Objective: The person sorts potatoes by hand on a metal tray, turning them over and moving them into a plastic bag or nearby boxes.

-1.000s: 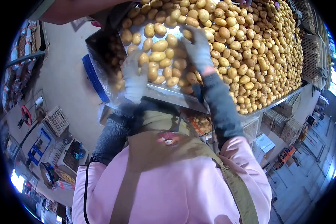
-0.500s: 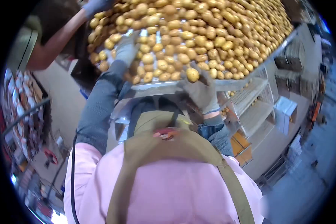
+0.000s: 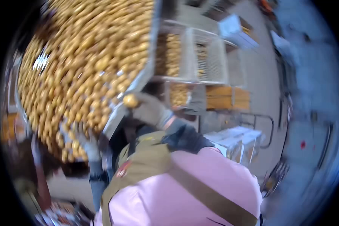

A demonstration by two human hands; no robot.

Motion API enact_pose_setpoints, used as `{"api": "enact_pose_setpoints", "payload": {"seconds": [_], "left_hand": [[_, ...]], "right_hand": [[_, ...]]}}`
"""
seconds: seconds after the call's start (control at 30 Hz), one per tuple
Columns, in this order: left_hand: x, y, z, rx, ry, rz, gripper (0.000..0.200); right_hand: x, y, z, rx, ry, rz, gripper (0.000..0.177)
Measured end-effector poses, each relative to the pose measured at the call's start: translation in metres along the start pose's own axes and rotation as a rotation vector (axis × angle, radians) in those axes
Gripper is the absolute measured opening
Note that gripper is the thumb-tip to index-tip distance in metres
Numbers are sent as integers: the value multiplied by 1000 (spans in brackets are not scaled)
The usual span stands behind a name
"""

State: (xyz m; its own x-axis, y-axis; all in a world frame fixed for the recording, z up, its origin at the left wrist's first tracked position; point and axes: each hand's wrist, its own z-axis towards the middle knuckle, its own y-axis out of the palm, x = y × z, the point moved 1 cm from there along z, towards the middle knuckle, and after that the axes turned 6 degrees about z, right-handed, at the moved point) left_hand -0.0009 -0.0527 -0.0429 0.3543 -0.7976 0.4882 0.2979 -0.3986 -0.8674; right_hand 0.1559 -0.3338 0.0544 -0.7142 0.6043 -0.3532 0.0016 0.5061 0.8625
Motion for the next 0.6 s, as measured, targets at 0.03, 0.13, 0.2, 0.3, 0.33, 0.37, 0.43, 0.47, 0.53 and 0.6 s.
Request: {"api": "enact_pose_setpoints", "payload": {"seconds": [0.03, 0.13, 0.2, 0.3, 0.33, 0.37, 0.43, 0.47, 0.53, 0.6], "left_hand": [[28, -9, 2, -31, 40, -98, 48], [49, -4, -7, -34, 233, -95, 40], [58, -7, -10, -121, 230, -175, 39], [47, -1, -20, -213, 157, -305, 38], [48, -4, -23, -214, 144, -343, 37], [41, -3, -26, -247, 81, -402, 36], [17, 7, -36, -300, -63, -516, 35], [5, 11, -40, -317, -74, -576, 34], [4, 3, -45, -347, -124, -586, 35], [2, -3, -52, -353, -230, -619, 34]], "right_hand": [[-5, -27, -6, -54, 107, 279, 38], [-45, -35, -56, 134, 108, -438, 28], [-58, -61, -76, 281, 199, -499, 30], [-79, -92, -116, 609, 262, -400, 34], [-81, -107, -128, 622, 140, -355, 33], [-85, -123, -139, 628, 25, -313, 32], [-103, -157, -154, 703, 12, -337, 32], [-108, -183, -162, 752, 28, -347, 32], [-123, -203, -179, 787, 58, -380, 32], [-133, -198, -186, 783, 69, -414, 33]]}}
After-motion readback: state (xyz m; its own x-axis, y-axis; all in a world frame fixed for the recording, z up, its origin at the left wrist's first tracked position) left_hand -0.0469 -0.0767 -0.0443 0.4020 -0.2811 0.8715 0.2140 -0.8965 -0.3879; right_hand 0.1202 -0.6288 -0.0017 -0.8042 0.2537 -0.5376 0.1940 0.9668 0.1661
